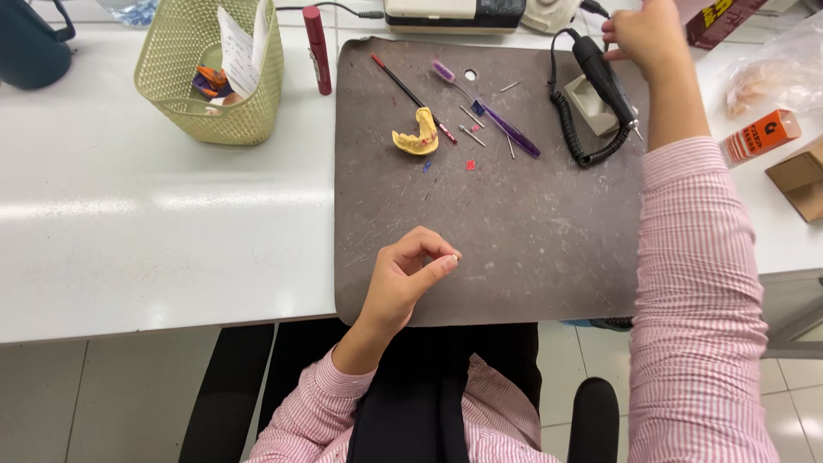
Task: The person assembles a dental prosthesis by placing small colored components into a yellow jaw model. They use a rotary tool to grind and shape a small metal piece, then insert it into the model. The person repeats this process with additional components.
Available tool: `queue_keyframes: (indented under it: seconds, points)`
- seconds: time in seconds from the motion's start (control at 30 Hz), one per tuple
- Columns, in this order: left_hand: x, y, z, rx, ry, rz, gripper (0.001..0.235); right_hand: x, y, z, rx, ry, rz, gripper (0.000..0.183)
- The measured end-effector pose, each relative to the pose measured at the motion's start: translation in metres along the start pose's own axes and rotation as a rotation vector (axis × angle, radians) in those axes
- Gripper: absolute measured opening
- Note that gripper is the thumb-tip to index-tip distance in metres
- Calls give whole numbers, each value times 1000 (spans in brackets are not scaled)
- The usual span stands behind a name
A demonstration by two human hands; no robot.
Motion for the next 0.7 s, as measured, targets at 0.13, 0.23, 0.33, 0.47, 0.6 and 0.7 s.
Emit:
queue_keyframes:
  seconds: [0.13, 0.23, 0.33, 0.47, 0.6, 0.7]
  points:
    - [1, -2, -1, 13, 21, -10, 6, 8, -49, 32, 125, 25, 9, 65]
    - [0, -2, -1, 34, 41, -27, 6, 13, -57, 53, 179, 154, 80, 79]
    - [1, -5, -2, 38, 62, -46, 6, 19, -59, 65, 198, 88, 185, 77]
    - [2, -3, 3, 12, 38, -23, 6, 16, -60, 59, 344, 295, 121, 84]
    - [3, -3, 4, 5, 6, -2, 6, 20, -64, 62, 417, 321, 105, 88]
    - [7, -3, 4, 11, -36, 1, 5, 18, -69, 61, 365, 324, 64, 89]
Point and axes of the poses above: each hand's wrist, its own y-axis away from the middle knuckle, its own z-axis out of the palm, x = y × z, the point moved 7 cm from there along -y, towards the middle knuckle, and after that the axes turned 4 degrees about -y, right-handed, at the moved point
